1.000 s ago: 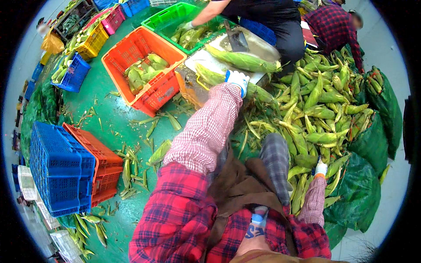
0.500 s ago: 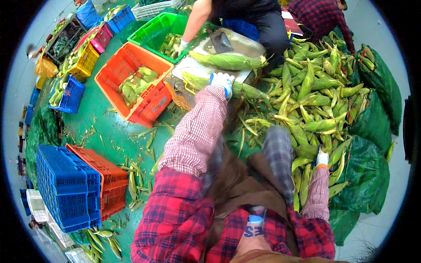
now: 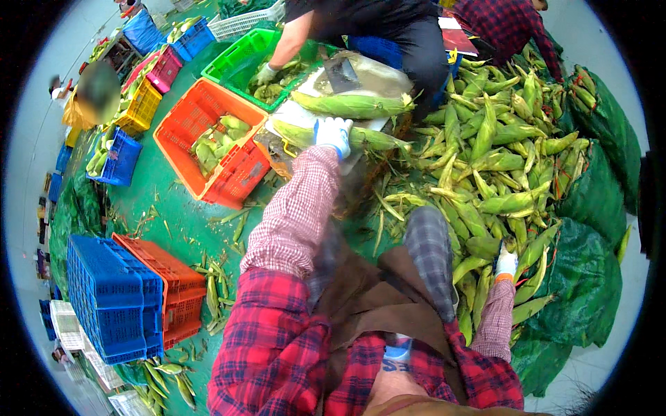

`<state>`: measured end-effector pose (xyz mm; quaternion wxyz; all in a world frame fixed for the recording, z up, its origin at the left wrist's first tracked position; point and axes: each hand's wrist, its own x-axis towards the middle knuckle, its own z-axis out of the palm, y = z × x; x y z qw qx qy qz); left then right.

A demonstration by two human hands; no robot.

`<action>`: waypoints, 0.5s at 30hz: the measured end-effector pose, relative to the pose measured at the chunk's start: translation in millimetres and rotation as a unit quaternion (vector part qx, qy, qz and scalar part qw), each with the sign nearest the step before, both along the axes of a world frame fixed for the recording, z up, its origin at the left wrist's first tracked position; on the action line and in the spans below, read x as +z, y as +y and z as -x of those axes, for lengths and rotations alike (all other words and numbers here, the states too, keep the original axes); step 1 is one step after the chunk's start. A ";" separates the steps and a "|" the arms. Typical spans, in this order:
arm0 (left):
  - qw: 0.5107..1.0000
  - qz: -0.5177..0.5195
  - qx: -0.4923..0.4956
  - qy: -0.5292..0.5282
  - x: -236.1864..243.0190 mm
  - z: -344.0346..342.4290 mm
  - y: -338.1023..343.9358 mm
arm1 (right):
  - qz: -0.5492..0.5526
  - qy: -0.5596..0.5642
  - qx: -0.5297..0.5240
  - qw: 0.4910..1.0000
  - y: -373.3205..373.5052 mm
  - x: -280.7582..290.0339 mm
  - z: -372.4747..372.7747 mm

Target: The person sits on the floor and shucks corn cobs by hand, removing the husks and placing the cleaned cobs into a nearby orange crate. They repeatedly pick up corn from a large pile on a green tarp and process it while another person works alongside them.

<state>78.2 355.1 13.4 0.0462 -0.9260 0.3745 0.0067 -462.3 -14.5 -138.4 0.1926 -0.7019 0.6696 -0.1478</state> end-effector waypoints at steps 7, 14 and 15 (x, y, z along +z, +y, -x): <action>0.989 0.111 0.002 -0.095 -13.6 -27.2 5.8 | -0.016 -0.040 0.007 0.999 21.3 -20.2 27.1; 0.972 0.137 -0.061 -0.179 -1.7 -39.2 13.8 | -0.108 -0.061 -0.081 0.989 31.9 -45.8 37.8; 0.978 0.137 -0.058 -0.145 -8.8 -29.1 -2.5 | -0.035 0.027 -0.061 0.997 21.2 -58.3 72.8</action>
